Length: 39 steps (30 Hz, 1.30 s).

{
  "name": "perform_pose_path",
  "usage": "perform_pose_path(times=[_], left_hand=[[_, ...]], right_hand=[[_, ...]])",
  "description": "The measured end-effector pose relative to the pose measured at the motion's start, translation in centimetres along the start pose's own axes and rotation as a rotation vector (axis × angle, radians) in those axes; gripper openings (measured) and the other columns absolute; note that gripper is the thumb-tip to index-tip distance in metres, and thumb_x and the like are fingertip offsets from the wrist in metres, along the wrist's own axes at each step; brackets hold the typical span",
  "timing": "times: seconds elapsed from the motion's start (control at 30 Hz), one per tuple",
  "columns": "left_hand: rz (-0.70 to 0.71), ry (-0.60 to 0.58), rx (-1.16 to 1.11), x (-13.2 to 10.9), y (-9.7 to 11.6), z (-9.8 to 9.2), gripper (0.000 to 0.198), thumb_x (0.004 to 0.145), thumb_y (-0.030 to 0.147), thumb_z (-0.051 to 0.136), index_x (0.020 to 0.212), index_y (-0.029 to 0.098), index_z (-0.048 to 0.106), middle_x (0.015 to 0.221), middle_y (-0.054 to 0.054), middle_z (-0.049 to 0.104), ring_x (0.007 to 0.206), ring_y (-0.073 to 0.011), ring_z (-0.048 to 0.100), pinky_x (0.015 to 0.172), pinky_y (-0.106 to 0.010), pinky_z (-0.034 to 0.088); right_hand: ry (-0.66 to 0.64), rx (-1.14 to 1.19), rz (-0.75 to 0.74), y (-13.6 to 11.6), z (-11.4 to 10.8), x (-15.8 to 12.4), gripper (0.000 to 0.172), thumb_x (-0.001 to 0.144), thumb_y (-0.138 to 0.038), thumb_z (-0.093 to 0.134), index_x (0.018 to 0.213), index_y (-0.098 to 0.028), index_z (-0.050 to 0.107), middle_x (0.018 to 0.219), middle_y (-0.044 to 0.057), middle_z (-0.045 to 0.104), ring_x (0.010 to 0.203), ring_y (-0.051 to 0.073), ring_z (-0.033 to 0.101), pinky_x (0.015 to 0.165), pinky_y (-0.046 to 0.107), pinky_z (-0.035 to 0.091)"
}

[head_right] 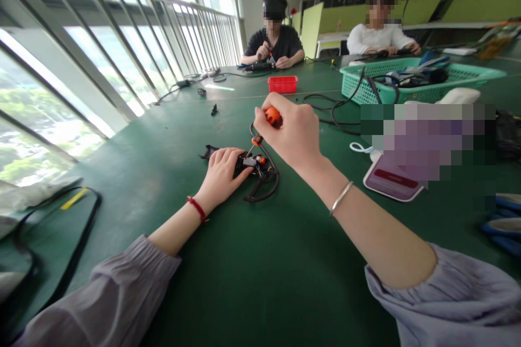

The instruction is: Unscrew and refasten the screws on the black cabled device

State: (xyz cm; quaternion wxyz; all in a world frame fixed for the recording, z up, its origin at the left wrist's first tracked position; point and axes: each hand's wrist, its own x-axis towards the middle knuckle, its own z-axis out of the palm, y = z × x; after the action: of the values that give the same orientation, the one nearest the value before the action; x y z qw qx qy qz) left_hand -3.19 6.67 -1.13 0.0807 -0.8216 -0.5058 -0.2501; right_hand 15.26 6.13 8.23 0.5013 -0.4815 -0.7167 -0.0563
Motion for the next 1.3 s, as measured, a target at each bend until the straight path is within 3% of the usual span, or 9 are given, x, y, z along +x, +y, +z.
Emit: perform_pose_path(times=[0.1, 0.27, 0.4, 0.57, 0.73, 0.83, 1.07, 1.17, 1.3], left_hand=[[-0.003, -0.002, 0.000, 0.0, 0.0, 0.0, 0.038, 0.089, 0.045, 0.046, 0.113, 0.017, 0.050, 0.114, -0.008, 0.057, 0.109, -0.0257, 0.044, 0.101, -0.041, 0.031], [-0.005, -0.004, -0.006, 0.0, 0.1, 0.0, 0.038, 0.088, 0.043, 0.048, 0.114, 0.016, 0.051, 0.115, -0.009, 0.058, 0.109, -0.0258, 0.045, 0.101, -0.041, 0.031], [-0.011, 0.004, -0.025, 0.0, 0.1, -0.1, 0.040, 0.089, 0.044, 0.048, 0.116, 0.016, 0.053, 0.115, -0.009, 0.058, 0.110, -0.0251, 0.045, 0.100, -0.040, 0.031], [-0.013, 0.035, -0.051, 0.0, 0.3, -0.6, 0.043, 0.091, 0.046, 0.045, 0.125, 0.023, 0.053, 0.125, -0.007, 0.055, 0.114, -0.0239, 0.045, 0.101, -0.042, 0.030], [0.028, 0.025, -0.058, 0.0, 0.3, -0.5, 0.036, 0.091, 0.042, 0.045, 0.120, 0.025, 0.059, 0.119, -0.005, 0.059, 0.111, -0.0236, 0.046, 0.099, -0.041, 0.034], [0.033, 0.032, -0.063, 0.0, 0.2, -0.3, 0.035, 0.091, 0.041, 0.045, 0.118, 0.025, 0.060, 0.115, -0.005, 0.060, 0.109, -0.0232, 0.047, 0.097, -0.040, 0.035], [0.024, 0.082, -0.078, 0.0, 0.5, -0.8, 0.025, 0.086, 0.031, 0.051, 0.107, 0.020, 0.061, 0.106, -0.006, 0.061, 0.104, -0.0229, 0.050, 0.094, -0.038, 0.039], [0.009, 0.132, -0.110, 0.0, 0.5, -1.0, 0.019, 0.079, 0.022, 0.054, 0.098, 0.018, 0.059, 0.100, -0.005, 0.060, 0.096, -0.0212, 0.053, 0.089, -0.035, 0.042], [0.049, 0.154, -0.163, 0.0, 0.0, -1.1, 0.010, 0.078, 0.019, 0.053, 0.087, 0.019, 0.058, 0.092, -0.003, 0.060, 0.089, -0.0187, 0.054, 0.084, -0.033, 0.043]], right_hand=[[-0.038, 0.028, 0.024, -0.1, 0.0, 0.1, 0.011, 0.080, -0.033, 0.053, 0.080, -0.022, 0.055, 0.062, 0.000, 0.055, 0.055, 0.015, 0.050, 0.054, 0.030, 0.038], [-0.113, 0.099, -0.019, -0.3, -0.4, 0.2, 0.032, 0.077, -0.025, 0.053, 0.108, -0.022, 0.048, 0.075, 0.000, 0.062, 0.058, 0.015, 0.054, 0.056, 0.030, 0.040], [-0.152, -0.071, -0.069, -0.7, -1.0, 0.3, 0.017, 0.081, -0.033, 0.052, 0.092, -0.022, 0.058, 0.070, 0.001, 0.062, 0.059, 0.015, 0.055, 0.055, 0.029, 0.038], [-0.143, -0.210, -0.076, -1.2, -1.4, 0.2, 0.041, 0.085, -0.052, 0.046, 0.065, -0.019, 0.059, 0.053, 0.002, 0.053, 0.055, 0.016, 0.052, 0.052, 0.029, 0.032], [-0.153, -0.130, -0.131, -1.7, -1.5, 0.0, 0.021, 0.084, -0.037, 0.051, 0.096, -0.021, 0.058, 0.068, 0.001, 0.061, 0.059, 0.015, 0.055, 0.055, 0.028, 0.037], [-0.202, -0.103, -0.195, -2.2, -1.7, 0.0, 0.026, 0.083, -0.030, 0.051, 0.108, -0.023, 0.053, 0.078, 0.002, 0.063, 0.063, 0.016, 0.056, 0.058, 0.029, 0.039], [-0.246, -0.245, -0.268, -3.1, -2.1, -0.6, 0.022, 0.084, -0.042, 0.052, 0.081, -0.022, 0.059, 0.056, 0.000, 0.054, 0.059, 0.017, 0.052, 0.060, 0.031, 0.037], [-0.242, -0.202, -0.304, -3.3, -2.2, -0.6, 0.017, 0.083, -0.035, 0.053, 0.093, -0.021, 0.057, 0.063, -0.001, 0.058, 0.060, 0.016, 0.052, 0.064, 0.032, 0.039], [-0.293, -0.100, -0.356, -3.5, -2.4, -0.4, 0.027, 0.079, -0.022, 0.053, 0.106, -0.022, 0.051, 0.085, 0.002, 0.064, 0.065, 0.015, 0.053, 0.069, 0.032, 0.041]])
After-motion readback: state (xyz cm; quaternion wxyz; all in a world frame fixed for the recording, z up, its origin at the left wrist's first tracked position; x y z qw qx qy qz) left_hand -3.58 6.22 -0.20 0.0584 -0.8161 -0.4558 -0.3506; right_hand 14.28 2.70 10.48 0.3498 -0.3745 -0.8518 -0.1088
